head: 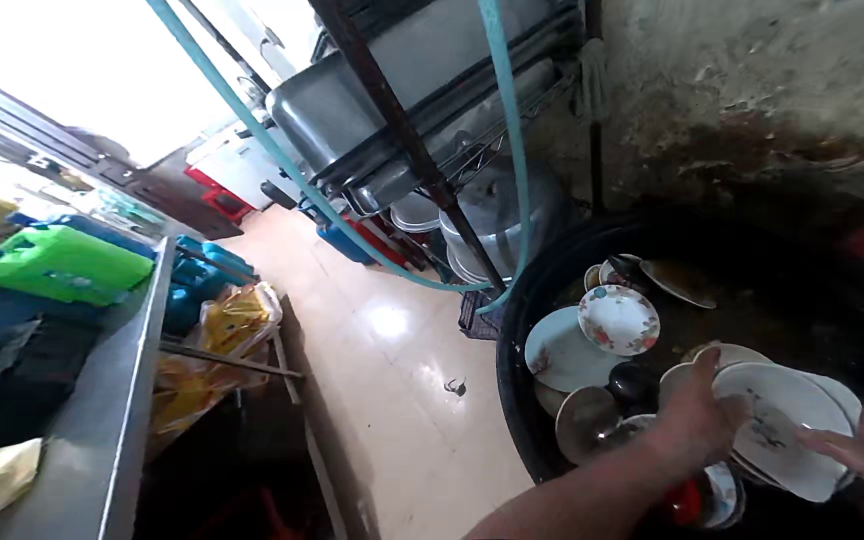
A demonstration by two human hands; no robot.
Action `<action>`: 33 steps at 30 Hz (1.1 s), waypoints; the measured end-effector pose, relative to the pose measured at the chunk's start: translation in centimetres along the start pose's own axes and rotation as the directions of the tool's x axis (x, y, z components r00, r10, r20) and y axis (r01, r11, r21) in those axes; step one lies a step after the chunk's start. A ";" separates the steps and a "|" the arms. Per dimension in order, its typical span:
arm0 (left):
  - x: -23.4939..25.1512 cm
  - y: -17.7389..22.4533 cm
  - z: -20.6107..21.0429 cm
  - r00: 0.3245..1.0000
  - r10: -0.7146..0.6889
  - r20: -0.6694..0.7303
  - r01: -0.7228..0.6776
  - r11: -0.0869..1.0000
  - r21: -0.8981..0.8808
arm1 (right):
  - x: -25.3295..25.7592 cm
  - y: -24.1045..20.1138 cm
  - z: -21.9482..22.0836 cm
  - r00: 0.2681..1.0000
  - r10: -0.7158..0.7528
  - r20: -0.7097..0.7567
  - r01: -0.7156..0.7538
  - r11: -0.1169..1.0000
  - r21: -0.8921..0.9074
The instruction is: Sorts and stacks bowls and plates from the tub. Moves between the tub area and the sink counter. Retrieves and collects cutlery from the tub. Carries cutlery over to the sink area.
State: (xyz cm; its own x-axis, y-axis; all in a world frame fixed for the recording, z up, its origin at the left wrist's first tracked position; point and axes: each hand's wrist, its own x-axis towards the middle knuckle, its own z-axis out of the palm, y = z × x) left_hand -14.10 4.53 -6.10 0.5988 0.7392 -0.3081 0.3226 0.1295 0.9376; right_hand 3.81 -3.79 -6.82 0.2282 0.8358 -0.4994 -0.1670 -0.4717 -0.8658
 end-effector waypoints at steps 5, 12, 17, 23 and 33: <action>-3.3 0.4 -8.2 0.998 -0.052 0.041 0.016 0.783 0.622 | 0.1 1.3 -1.5 0.968 -0.029 -0.251 0.050 0.996 0.075; -6.0 -2.1 -7.3 0.911 -0.397 -0.112 0.295 0.437 0.849 | 0.3 1.2 -2.7 0.968 -0.088 -0.236 0.182 0.893 0.411; -5.4 -4.1 -3.5 0.942 -0.333 0.049 0.139 0.519 0.843 | 0.4 1.4 -3.1 0.968 -0.083 -0.238 0.196 0.841 0.504; -3.9 -0.9 -3.7 0.965 -0.254 -0.065 0.185 0.487 0.854 | 0.9 1.8 -2.9 0.962 -0.083 -0.262 0.222 0.796 0.563; -0.9 -2.5 5.4 0.922 0.034 0.386 -0.356 0.470 0.808 | 1.6 2.1 -2.8 0.946 -0.105 -0.306 0.284 0.723 0.629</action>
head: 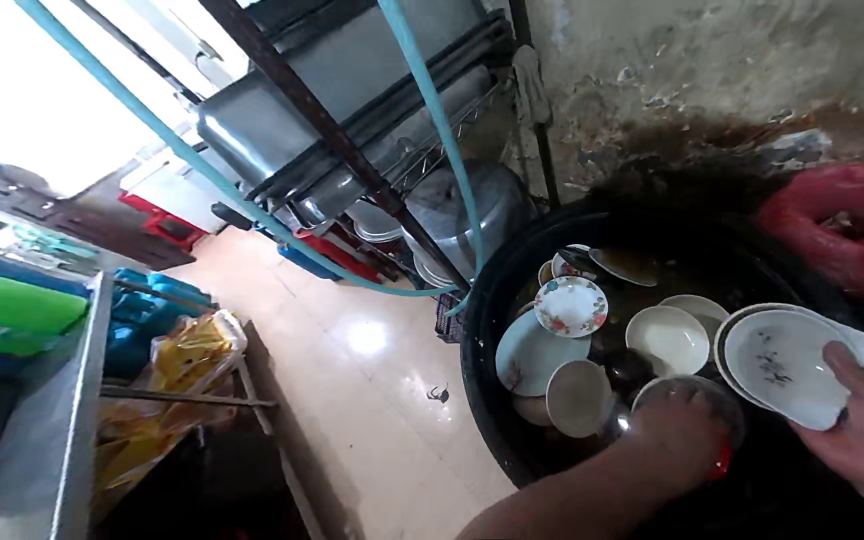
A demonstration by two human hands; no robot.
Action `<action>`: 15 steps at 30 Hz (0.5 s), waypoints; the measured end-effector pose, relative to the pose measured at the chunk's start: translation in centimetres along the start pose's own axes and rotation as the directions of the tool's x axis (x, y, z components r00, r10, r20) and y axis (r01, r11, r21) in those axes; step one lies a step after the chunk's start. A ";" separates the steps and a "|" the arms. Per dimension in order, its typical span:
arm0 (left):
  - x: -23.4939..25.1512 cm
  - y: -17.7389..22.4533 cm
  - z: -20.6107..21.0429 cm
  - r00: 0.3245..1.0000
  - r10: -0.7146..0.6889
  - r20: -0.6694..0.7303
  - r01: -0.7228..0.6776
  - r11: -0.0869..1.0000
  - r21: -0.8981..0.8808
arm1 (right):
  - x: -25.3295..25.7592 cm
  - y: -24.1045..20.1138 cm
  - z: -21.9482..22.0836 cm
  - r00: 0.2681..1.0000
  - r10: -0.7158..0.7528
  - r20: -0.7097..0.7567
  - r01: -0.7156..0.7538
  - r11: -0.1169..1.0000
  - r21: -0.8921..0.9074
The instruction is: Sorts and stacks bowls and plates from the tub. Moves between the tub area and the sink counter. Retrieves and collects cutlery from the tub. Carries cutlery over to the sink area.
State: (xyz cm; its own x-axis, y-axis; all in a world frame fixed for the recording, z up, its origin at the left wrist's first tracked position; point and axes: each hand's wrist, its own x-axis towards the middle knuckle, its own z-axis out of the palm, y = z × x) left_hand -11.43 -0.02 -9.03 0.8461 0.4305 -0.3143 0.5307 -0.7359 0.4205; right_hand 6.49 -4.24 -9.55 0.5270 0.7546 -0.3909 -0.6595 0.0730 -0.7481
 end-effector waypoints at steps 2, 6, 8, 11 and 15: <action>0.6 -0.2 2.1 1.000 -0.022 0.022 0.022 1.000 -0.002 | 0.3 0.2 -0.1 1.000 -0.020 0.008 0.020 1.000 -0.002; -2.8 -1.2 2.1 0.921 0.312 -0.235 -0.280 0.947 0.161 | 0.2 0.4 0.0 0.999 -0.036 0.034 0.039 0.997 -0.071; -4.0 -1.7 -0.4 0.847 0.299 -0.438 -0.266 0.954 0.137 | -0.2 0.2 0.6 0.999 -0.032 0.013 0.034 0.988 -0.148; -3.4 -0.2 -6.5 0.884 -0.135 -0.449 -0.012 0.951 -0.310 | -0.8 -0.2 1.2 1.000 0.008 -0.028 -0.015 0.963 -0.269; 0.1 0.7 -8.9 0.896 -0.329 -0.298 0.114 0.820 -0.561 | -0.5 0.5 0.6 0.997 0.017 0.078 0.012 0.934 -0.358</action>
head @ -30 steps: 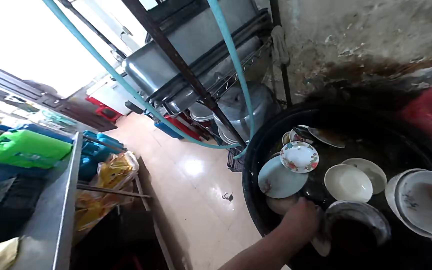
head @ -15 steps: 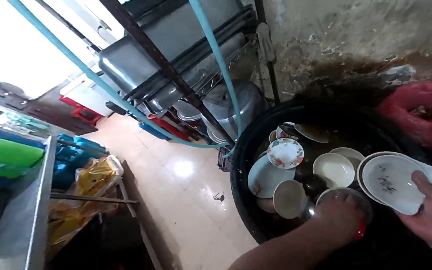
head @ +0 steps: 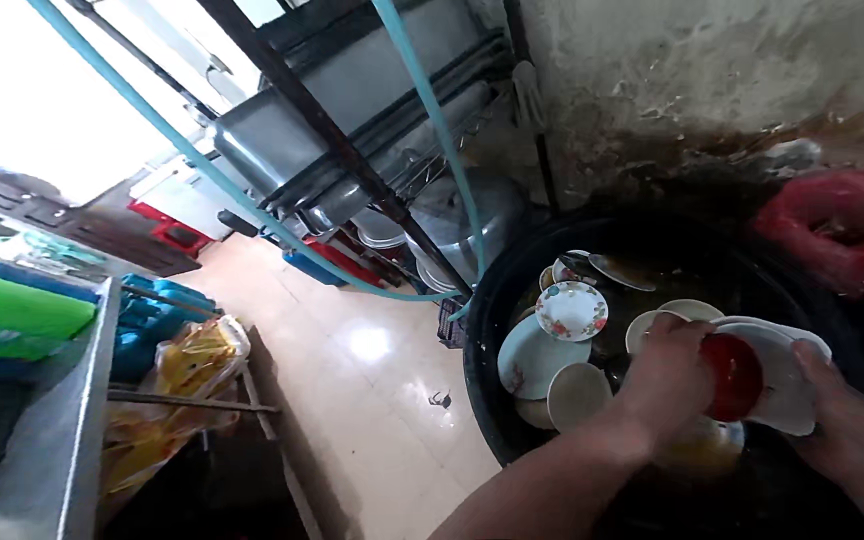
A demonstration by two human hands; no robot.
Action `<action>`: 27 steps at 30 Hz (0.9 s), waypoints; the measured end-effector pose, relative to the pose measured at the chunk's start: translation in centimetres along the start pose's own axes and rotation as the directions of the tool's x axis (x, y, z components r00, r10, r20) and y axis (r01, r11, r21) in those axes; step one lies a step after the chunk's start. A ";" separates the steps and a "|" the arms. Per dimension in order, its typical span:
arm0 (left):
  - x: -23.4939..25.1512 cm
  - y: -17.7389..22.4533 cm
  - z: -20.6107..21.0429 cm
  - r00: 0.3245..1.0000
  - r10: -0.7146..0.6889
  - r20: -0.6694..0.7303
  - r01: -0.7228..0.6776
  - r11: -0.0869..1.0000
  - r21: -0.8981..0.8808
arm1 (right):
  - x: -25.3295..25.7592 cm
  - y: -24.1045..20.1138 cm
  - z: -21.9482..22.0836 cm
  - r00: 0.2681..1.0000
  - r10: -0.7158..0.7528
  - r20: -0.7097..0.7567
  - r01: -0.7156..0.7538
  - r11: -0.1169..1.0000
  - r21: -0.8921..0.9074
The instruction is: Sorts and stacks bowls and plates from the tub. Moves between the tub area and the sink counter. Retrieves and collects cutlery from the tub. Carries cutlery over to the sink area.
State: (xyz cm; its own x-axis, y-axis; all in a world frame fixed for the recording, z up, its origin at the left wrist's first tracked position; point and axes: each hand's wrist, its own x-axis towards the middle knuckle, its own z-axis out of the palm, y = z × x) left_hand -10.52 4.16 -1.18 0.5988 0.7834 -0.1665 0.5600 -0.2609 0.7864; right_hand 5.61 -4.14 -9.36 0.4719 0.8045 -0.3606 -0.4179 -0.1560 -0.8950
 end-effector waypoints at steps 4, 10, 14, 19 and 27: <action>-0.2 0.6 -2.8 0.990 0.016 0.137 0.001 0.992 -0.123 | -0.2 -0.1 0.0 0.998 0.004 0.056 -0.007 0.999 0.049; -2.4 -8.7 -7.9 0.937 -0.333 0.109 0.257 0.864 0.433 | -0.2 -0.3 -0.1 0.991 0.115 0.063 -0.123 0.982 0.141; -5.3 -11.5 -3.8 0.927 -0.360 0.103 0.273 0.839 0.471 | 0.1 0.1 -0.2 0.993 0.118 0.006 -0.117 0.976 0.185; -5.8 -9.4 -3.7 0.983 0.144 -0.114 -0.058 0.833 0.551 | 0.2 0.0 -0.5 0.998 0.061 0.031 -0.067 0.948 0.310; 1.2 -1.8 -0.7 0.999 -0.038 0.013 0.040 0.959 -0.280 | -0.9 -0.3 -1.2 0.973 0.067 0.220 -0.142 0.929 0.343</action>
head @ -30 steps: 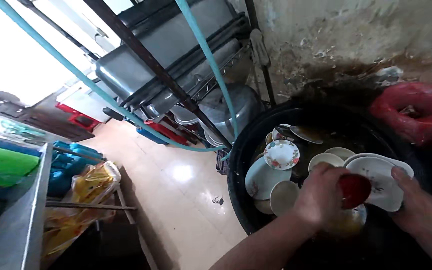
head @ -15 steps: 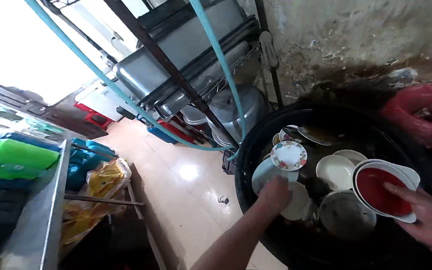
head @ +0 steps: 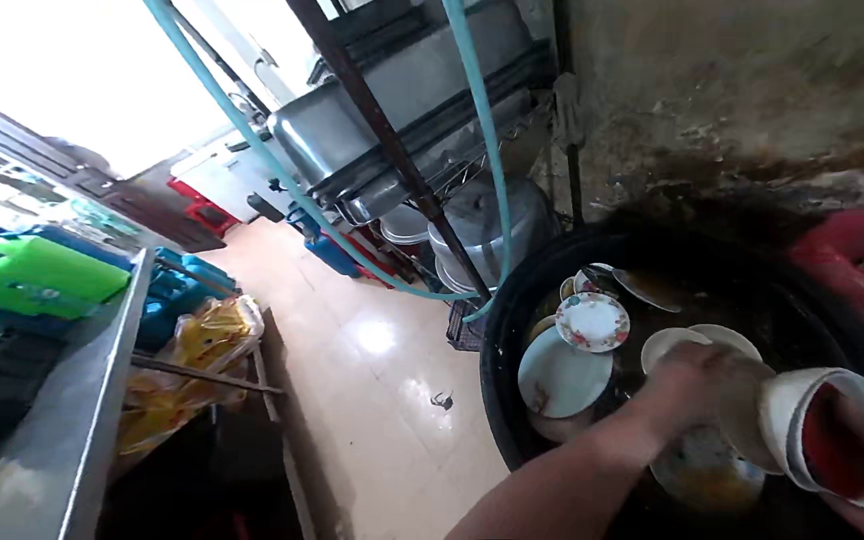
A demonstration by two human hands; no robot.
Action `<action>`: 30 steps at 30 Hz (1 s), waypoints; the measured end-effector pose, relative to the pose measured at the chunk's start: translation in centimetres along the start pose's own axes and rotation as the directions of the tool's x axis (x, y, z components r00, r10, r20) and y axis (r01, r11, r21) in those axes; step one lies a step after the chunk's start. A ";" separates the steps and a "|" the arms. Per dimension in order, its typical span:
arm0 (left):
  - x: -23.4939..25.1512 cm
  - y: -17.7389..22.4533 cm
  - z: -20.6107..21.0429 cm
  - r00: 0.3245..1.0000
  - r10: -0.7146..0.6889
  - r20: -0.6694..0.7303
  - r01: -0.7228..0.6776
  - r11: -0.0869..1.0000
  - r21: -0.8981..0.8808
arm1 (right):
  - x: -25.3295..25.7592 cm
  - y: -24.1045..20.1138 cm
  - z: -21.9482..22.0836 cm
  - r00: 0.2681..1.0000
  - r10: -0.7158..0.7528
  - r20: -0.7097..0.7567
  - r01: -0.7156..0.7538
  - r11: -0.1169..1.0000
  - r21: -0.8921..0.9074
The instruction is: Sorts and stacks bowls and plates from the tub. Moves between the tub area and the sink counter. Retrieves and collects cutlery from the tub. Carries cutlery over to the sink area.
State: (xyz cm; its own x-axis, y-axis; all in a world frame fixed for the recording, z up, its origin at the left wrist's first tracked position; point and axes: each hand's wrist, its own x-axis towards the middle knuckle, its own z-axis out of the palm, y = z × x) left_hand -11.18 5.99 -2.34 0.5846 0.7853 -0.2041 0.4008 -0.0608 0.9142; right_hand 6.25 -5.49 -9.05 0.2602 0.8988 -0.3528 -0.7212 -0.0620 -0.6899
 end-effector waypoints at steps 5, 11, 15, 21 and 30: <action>6.8 -3.2 0.0 0.999 0.014 0.033 -0.023 0.956 0.292 | 0.1 0.2 -0.3 0.995 -0.103 -0.014 0.103 0.978 0.179; 8.1 -6.9 0.2 0.996 -0.023 0.085 -0.041 0.736 0.676 | -0.2 0.0 -0.7 0.991 -0.130 -0.011 0.123 0.899 0.419; 5.3 -2.6 -3.7 0.981 0.181 0.062 -0.174 0.707 0.685 | 0.0 0.4 -0.8 0.984 -0.174 0.032 0.146 0.901 0.408; 2.5 3.9 -2.1 0.992 0.101 0.078 -0.116 0.964 0.237 | 0.8 0.3 -1.0 0.978 -0.204 0.052 0.175 0.926 0.333; 14.2 -2.4 3.4 0.940 0.031 0.341 -0.200 0.858 0.473 | -0.3 -1.7 2.8 0.981 -0.103 -0.162 0.143 0.956 0.255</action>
State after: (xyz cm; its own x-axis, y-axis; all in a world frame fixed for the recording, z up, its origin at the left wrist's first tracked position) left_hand -1.41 15.18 -8.66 0.8020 0.5262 -0.2827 0.5609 -0.5007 0.6593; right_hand 5.59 -4.48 -5.96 0.4336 0.8183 -0.3774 -0.8166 0.1797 -0.5486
